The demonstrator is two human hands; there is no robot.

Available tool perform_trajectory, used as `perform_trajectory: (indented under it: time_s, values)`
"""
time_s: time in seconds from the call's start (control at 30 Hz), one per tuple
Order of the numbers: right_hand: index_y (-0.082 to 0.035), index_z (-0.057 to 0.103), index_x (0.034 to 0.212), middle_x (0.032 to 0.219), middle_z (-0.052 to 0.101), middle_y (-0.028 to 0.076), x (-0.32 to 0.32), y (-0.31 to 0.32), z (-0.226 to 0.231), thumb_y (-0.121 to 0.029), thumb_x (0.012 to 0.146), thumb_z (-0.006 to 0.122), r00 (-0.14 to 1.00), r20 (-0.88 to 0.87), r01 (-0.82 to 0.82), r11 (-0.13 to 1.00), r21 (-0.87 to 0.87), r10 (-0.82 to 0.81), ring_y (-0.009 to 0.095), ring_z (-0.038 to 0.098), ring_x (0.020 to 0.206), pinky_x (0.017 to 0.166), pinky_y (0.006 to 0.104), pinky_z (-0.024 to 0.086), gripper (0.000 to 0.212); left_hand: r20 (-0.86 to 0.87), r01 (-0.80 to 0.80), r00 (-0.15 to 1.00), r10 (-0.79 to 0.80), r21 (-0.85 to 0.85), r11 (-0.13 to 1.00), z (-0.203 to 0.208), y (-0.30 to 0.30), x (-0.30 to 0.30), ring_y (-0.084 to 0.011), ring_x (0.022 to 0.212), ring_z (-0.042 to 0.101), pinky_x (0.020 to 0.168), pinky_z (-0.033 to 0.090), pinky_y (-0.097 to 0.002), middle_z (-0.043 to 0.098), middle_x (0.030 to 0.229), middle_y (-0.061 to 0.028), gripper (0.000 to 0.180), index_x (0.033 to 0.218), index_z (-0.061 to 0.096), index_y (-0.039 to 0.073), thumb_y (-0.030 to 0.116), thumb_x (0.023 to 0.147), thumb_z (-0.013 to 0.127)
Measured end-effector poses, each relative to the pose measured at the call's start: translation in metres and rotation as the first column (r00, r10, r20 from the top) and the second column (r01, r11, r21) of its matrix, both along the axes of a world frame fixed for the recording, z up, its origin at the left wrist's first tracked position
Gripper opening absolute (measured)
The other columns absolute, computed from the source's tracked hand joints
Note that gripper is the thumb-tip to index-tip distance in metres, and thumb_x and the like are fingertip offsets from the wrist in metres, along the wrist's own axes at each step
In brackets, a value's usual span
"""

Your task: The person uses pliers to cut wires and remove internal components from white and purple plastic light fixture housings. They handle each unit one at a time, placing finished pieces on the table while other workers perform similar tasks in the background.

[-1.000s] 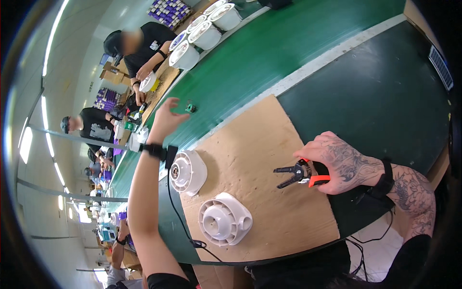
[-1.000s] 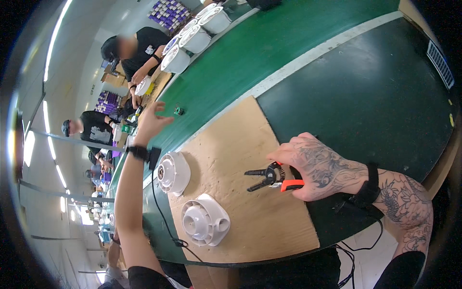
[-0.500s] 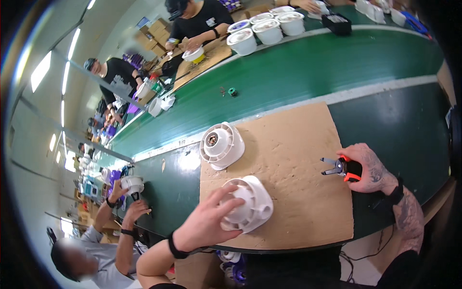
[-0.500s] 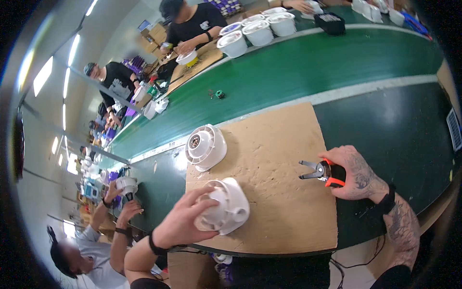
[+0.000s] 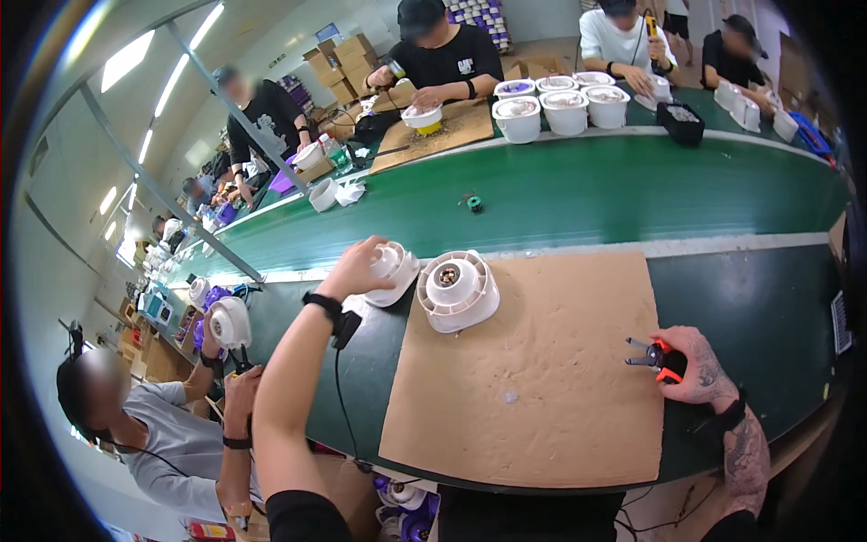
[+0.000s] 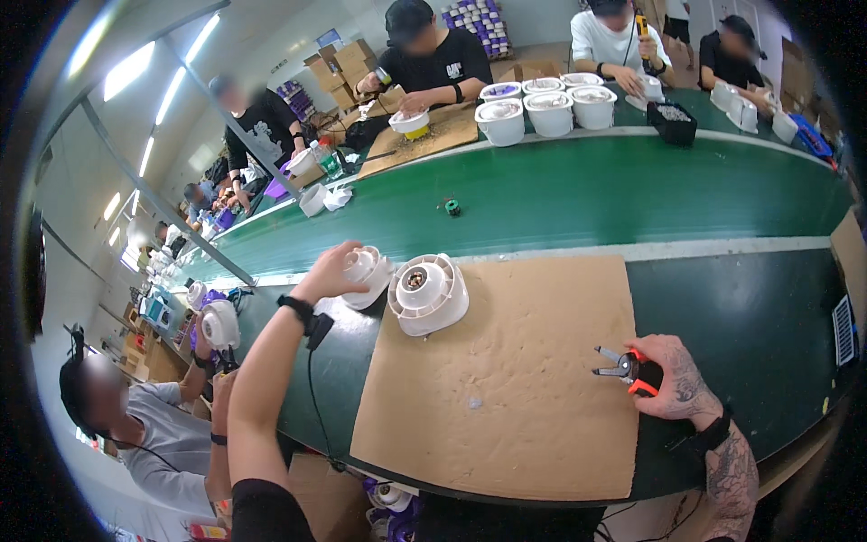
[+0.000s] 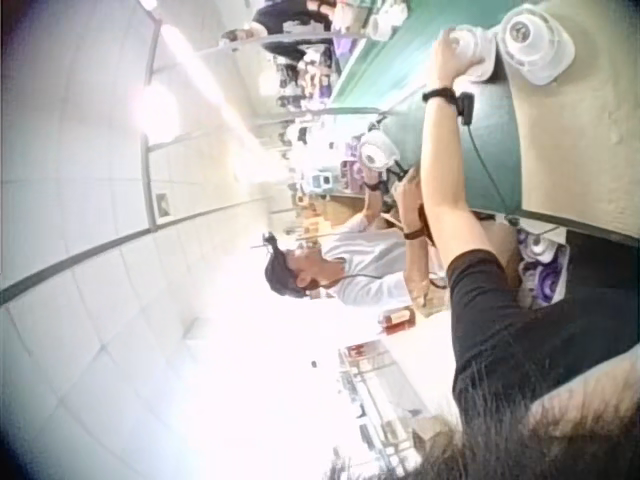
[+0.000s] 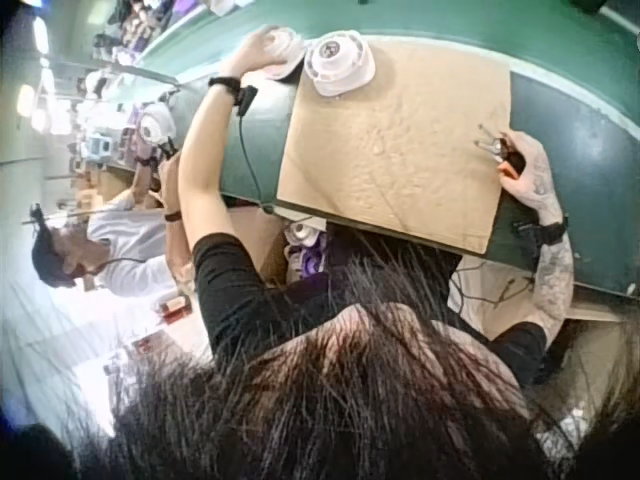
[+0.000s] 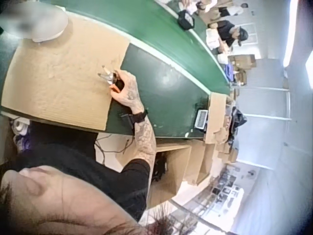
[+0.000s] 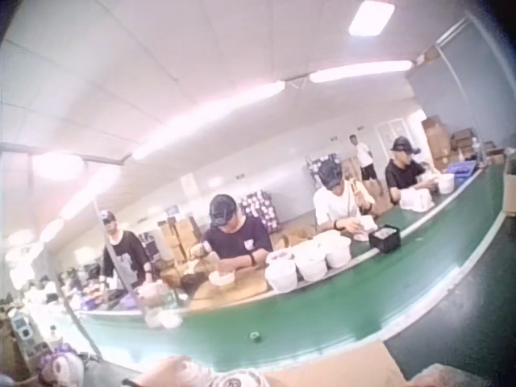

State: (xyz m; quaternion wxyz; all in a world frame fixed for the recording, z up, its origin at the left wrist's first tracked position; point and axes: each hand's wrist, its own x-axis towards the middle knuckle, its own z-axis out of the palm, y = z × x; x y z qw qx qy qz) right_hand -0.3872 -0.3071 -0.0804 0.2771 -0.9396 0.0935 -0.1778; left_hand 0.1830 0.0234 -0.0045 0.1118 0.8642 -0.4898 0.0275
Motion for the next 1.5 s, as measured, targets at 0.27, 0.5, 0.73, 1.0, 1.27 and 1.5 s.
perform_trajectory:
  time_s: [0.27, 0.5, 0.73, 1.0, 1.27, 1.5]
  values:
    - [-0.004, 0.064, 0.132, 0.110, 0.068, 0.013, -0.002, 0.000, 0.000, -0.020, 0.063, 0.081, 1.000, -0.007, -0.013, 1.000, 0.019, 0.013, 0.034, 0.065, 0.107, 0.107, 0.0457, 0.044, 0.073, 0.086, -0.340, 0.916, 0.392, -0.355, 0.871, -0.039, -0.066, 0.021, -0.0375, 0.106, 0.065, 0.091, 0.055, -0.0475, 0.065, 0.118, -0.0210, 0.056, 0.124, 0.064, 0.005, 0.032, 0.081, 0.086]
    - [-0.001, 0.060, 0.133, 0.114, 0.066, 0.015, -0.002, 0.002, 0.011, -0.014, 0.063, 0.080, 0.998, -0.055, 0.002, 0.990, 0.139, 0.005, 0.034, 0.065, 0.108, 0.103, 0.0433, 0.049, 0.074, -0.401, -0.406, 0.865, 0.303, -0.201, 0.892, -0.072, -0.058, -0.055, -0.0261, 0.089, 0.074, 0.085, 0.057, -0.0382, 0.078, 0.095, -0.0208, 0.076, 0.110, 0.076, -0.006, 0.067, 0.096, 0.064]
    - [0.000, 0.060, 0.121, 0.115, 0.062, 0.010, 0.006, -0.001, 0.014, -0.010, 0.064, 0.074, 0.991, -0.011, 0.121, 0.879, 0.462, -0.130, 0.023, 0.064, 0.109, 0.100, 0.0360, 0.052, 0.060, -0.463, -0.401, 0.869, 0.177, -0.447, 0.799, -0.105, -0.038, -0.116, -0.0358, 0.103, 0.071, 0.092, 0.054, -0.0445, 0.074, 0.103, -0.0248, 0.041, 0.104, 0.074, -0.006, 0.030, 0.109, 0.053]
    - [0.001, 0.058, 0.138, 0.128, 0.065, 0.020, 0.045, 0.054, 0.055, -0.017, 0.067, 0.067, 0.970, 0.235, -0.241, 0.187, 0.952, 0.054, 0.030, 0.061, 0.123, 0.112, 0.0436, 0.044, 0.073, -0.342, -0.231, 0.940, 0.001, -0.631, 0.741, -0.082, -0.038, -0.150, -0.0471, 0.121, 0.064, 0.101, 0.053, -0.0480, 0.070, 0.124, -0.0294, 0.027, 0.111, 0.073, -0.004, 0.015, 0.106, 0.054]
    - [-0.007, 0.056, 0.120, 0.123, 0.065, 0.010, 0.115, 0.081, 0.032, -0.014, 0.080, 0.069, 0.940, -0.201, 0.031, 0.520, 0.854, 0.275, 0.017, 0.059, 0.115, 0.095, 0.0323, 0.048, 0.042, -0.299, -0.229, 0.941, 0.157, -0.222, 0.948, -0.082, -0.029, -0.161, -0.0497, 0.140, 0.049, 0.117, 0.040, -0.0514, 0.055, 0.146, -0.0352, 0.064, 0.124, 0.073, -0.004, 0.054, 0.098, 0.067]
    - [-0.008, 0.054, 0.114, 0.111, 0.061, 0.003, 0.216, 0.115, 0.018, -0.011, 0.082, 0.069, 0.996, 0.046, -0.069, 0.364, 0.929, 0.071, 0.013, 0.056, 0.107, 0.090, 0.0289, 0.044, 0.035, -0.521, -0.309, 0.852, 0.058, -0.408, 0.859, -0.089, -0.031, -0.162, -0.0481, 0.142, 0.047, 0.118, 0.039, -0.0506, 0.049, 0.154, -0.0325, 0.062, 0.135, 0.068, -0.003, 0.049, 0.102, 0.064]
